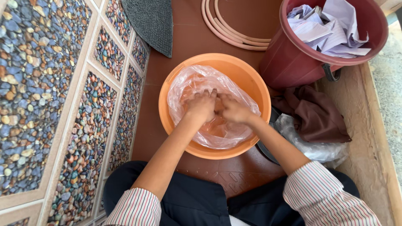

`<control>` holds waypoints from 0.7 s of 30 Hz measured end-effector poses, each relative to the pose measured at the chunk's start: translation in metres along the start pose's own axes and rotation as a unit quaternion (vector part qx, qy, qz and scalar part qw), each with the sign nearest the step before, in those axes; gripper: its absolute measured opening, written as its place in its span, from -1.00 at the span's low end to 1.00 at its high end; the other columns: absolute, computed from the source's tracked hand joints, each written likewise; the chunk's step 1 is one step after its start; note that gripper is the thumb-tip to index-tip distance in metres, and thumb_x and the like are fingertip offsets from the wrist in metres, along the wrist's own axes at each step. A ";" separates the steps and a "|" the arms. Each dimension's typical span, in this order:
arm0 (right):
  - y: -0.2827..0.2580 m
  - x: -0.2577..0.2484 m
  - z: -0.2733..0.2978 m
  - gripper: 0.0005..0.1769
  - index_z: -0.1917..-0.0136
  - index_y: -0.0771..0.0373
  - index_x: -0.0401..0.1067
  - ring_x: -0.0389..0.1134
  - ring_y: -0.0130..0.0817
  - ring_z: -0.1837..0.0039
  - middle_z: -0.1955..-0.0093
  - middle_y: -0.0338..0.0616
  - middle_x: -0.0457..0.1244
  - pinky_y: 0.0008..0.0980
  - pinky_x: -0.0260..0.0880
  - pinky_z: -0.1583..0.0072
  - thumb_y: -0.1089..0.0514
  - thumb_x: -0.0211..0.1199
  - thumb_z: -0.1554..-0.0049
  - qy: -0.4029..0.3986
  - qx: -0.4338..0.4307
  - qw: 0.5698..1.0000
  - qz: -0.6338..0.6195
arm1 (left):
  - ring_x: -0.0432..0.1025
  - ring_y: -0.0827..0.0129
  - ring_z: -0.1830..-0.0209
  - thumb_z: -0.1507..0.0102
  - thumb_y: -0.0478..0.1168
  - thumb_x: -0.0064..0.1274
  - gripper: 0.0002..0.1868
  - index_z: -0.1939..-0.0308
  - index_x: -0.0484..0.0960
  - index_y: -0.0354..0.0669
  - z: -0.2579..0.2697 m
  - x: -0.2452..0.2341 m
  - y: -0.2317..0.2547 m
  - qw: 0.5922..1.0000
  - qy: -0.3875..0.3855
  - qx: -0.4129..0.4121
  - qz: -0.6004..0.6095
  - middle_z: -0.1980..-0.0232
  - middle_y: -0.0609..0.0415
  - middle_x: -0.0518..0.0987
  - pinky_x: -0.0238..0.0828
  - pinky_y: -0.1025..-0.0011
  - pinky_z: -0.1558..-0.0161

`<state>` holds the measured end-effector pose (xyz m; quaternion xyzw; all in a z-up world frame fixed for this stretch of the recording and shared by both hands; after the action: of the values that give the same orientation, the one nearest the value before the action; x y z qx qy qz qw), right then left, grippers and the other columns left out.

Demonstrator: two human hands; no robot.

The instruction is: The person sits on a tiled floor and removes a cloth and a plastic bag from an orange basin. They place the cloth on the floor, then line the basin with the plastic bag and press it into place. The person then places the cloth back into the basin and folds the bag edges over the rim.

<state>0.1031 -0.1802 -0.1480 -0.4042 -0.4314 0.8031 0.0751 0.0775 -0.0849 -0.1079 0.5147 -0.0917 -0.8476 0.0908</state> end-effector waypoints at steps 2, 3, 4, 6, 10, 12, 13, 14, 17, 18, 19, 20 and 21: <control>0.000 -0.014 -0.006 -0.05 -0.60 0.18 -0.20 -0.08 0.02 -0.66 -0.72 0.09 -0.23 0.04 0.16 -0.53 0.08 0.23 -0.10 -0.002 -0.017 0.991 -0.136 | 0.12 -0.22 -0.53 -0.25 -0.15 0.16 -0.26 -0.52 0.28 0.07 0.006 0.005 0.005 0.998 -0.042 -0.034 0.021 -0.61 0.04 0.18 0.16 -0.45 -0.30; 0.008 -0.022 -0.007 -0.04 -0.62 0.07 -0.19 -0.06 0.01 -0.64 -0.70 0.05 -0.20 0.07 0.18 -0.49 0.13 0.18 -0.05 0.006 0.038 0.986 -0.162 | 0.09 -0.29 -0.53 -0.23 -0.08 0.22 -0.24 -0.49 0.32 0.02 0.009 0.011 0.005 0.994 -0.094 -0.047 -0.018 -0.59 -0.01 0.21 0.13 -0.40 -0.32; 0.014 -0.031 -0.003 -0.01 -0.63 -0.04 -0.18 -0.04 -0.01 -0.62 -0.69 0.00 -0.17 0.09 0.20 -0.45 0.18 0.13 0.00 0.015 0.093 0.978 -0.187 | 0.06 -0.35 -0.54 -0.21 -0.01 0.29 -0.22 -0.47 0.36 -0.03 0.014 0.017 0.005 0.986 -0.147 -0.061 -0.057 -0.57 -0.07 0.23 0.10 -0.35 -0.35; 0.017 -0.037 0.007 -0.04 -0.65 -0.17 -0.18 -0.03 0.02 -0.60 -0.66 -0.01 -0.11 0.13 0.19 -0.41 0.12 0.07 -0.03 0.032 0.197 0.942 -0.272 | 0.16 -0.31 -0.50 -0.18 0.01 0.33 -0.26 -0.41 0.46 -0.05 0.025 0.024 -0.001 0.972 -0.207 -0.079 -0.084 -0.51 -0.08 0.34 0.13 -0.28 -0.36; -0.007 -0.043 0.029 -0.18 -0.62 -0.18 -0.09 0.10 0.06 -0.54 -0.58 0.01 0.05 0.14 0.26 -0.36 -0.03 0.06 -0.14 0.050 0.220 0.932 -0.284 | 0.36 -0.09 -0.42 -0.16 -0.09 0.31 -0.34 -0.34 0.54 0.01 0.030 0.028 0.006 0.972 -0.210 -0.068 -0.074 -0.44 0.01 0.47 0.18 -0.31 -0.37; -0.021 -0.033 0.033 -0.22 -0.61 -0.10 -0.02 0.19 0.03 -0.51 -0.55 -0.02 0.10 0.11 0.31 -0.35 -0.05 0.05 -0.15 0.007 0.187 0.956 -0.224 | 0.34 -0.09 -0.42 -0.15 -0.12 0.32 -0.32 -0.36 0.52 0.01 0.026 0.026 0.008 0.979 -0.188 -0.059 -0.057 -0.44 0.00 0.45 0.14 -0.39 -0.35; -0.022 -0.021 0.035 -0.25 -0.61 -0.05 0.00 0.21 0.03 -0.50 -0.55 -0.03 0.11 0.10 0.30 -0.36 -0.09 0.05 -0.18 -0.033 0.192 0.957 -0.215 | 0.35 -0.08 -0.42 -0.15 -0.15 0.31 -0.33 -0.36 0.51 0.01 0.020 0.023 0.009 0.983 -0.171 -0.057 -0.031 -0.44 0.00 0.44 0.15 -0.44 -0.33; -0.020 -0.008 0.036 -0.26 -0.60 0.01 0.02 0.23 0.02 -0.49 -0.54 -0.04 0.12 0.09 0.29 -0.38 -0.14 0.04 -0.22 -0.073 0.197 0.956 -0.206 | 0.36 -0.07 -0.41 -0.14 -0.18 0.31 -0.33 -0.36 0.51 0.00 0.015 0.022 0.009 0.986 -0.155 -0.055 -0.006 -0.44 -0.01 0.43 0.16 -0.49 -0.30; 0.004 0.009 0.037 -0.31 -0.56 0.06 0.10 0.28 -0.07 -0.46 -0.49 -0.03 0.20 0.04 0.28 -0.38 -0.06 -0.02 -0.19 -0.086 0.222 0.959 -0.154 | 0.13 -0.22 -0.53 -0.24 -0.13 0.21 -0.47 -0.30 0.57 -0.08 0.000 0.007 0.003 0.998 -0.012 -0.014 -0.058 -0.45 -0.07 0.41 0.14 -0.52 -0.25; 0.002 0.013 0.033 -0.34 -0.53 0.14 0.17 0.25 -0.08 -0.49 -0.54 -0.01 0.16 -0.01 0.26 -0.41 -0.02 0.03 -0.18 -0.102 0.160 0.977 -0.099 | 0.13 -0.13 -0.54 -0.22 -0.16 0.21 -0.48 -0.28 0.57 -0.03 -0.004 0.002 0.002 0.998 0.036 0.008 -0.059 -0.48 -0.05 0.36 0.14 -0.50 -0.27; -0.003 0.019 0.028 -0.36 -0.49 0.22 0.24 0.21 -0.08 -0.52 -0.58 0.01 0.12 -0.07 0.23 -0.44 0.02 0.07 -0.17 -0.118 0.094 0.988 -0.044 | 0.13 -0.04 -0.56 -0.20 -0.20 0.20 -0.49 -0.27 0.58 0.02 -0.005 -0.005 -0.002 0.994 0.085 0.028 -0.062 -0.52 -0.03 0.32 0.15 -0.48 -0.28; -0.010 0.026 0.026 -0.37 -0.46 0.30 0.30 0.17 -0.09 -0.55 -0.62 0.03 0.08 -0.12 0.21 -0.47 0.05 0.12 -0.16 -0.133 0.028 0.991 0.012 | 0.13 0.05 -0.57 -0.19 -0.23 0.20 -0.49 -0.25 0.59 0.07 -0.005 -0.012 -0.006 0.988 0.133 0.048 -0.064 -0.55 -0.01 0.28 0.15 -0.46 -0.30; -0.009 0.031 0.028 -0.39 -0.45 0.31 0.30 0.20 -0.08 -0.52 -0.58 0.05 0.11 -0.15 0.21 -0.47 0.06 0.09 -0.16 -0.140 0.012 0.990 0.019 | 0.11 0.00 -0.56 -0.19 -0.23 0.19 -0.48 -0.26 0.57 0.06 -0.010 -0.002 -0.014 0.992 0.093 0.037 -0.072 -0.57 -0.02 0.23 0.14 -0.47 -0.29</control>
<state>0.0605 -0.1771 -0.1511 -0.2950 -0.4205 0.8580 0.0034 0.0860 -0.0712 -0.1143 0.5994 -0.0765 -0.7966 0.0186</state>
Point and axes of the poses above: each hand's wrist, its own z-axis away from the middle knuckle, its own x-axis out of the palm, y = z × x, the point moved 10 cm from there along -z, towards the middle knuckle
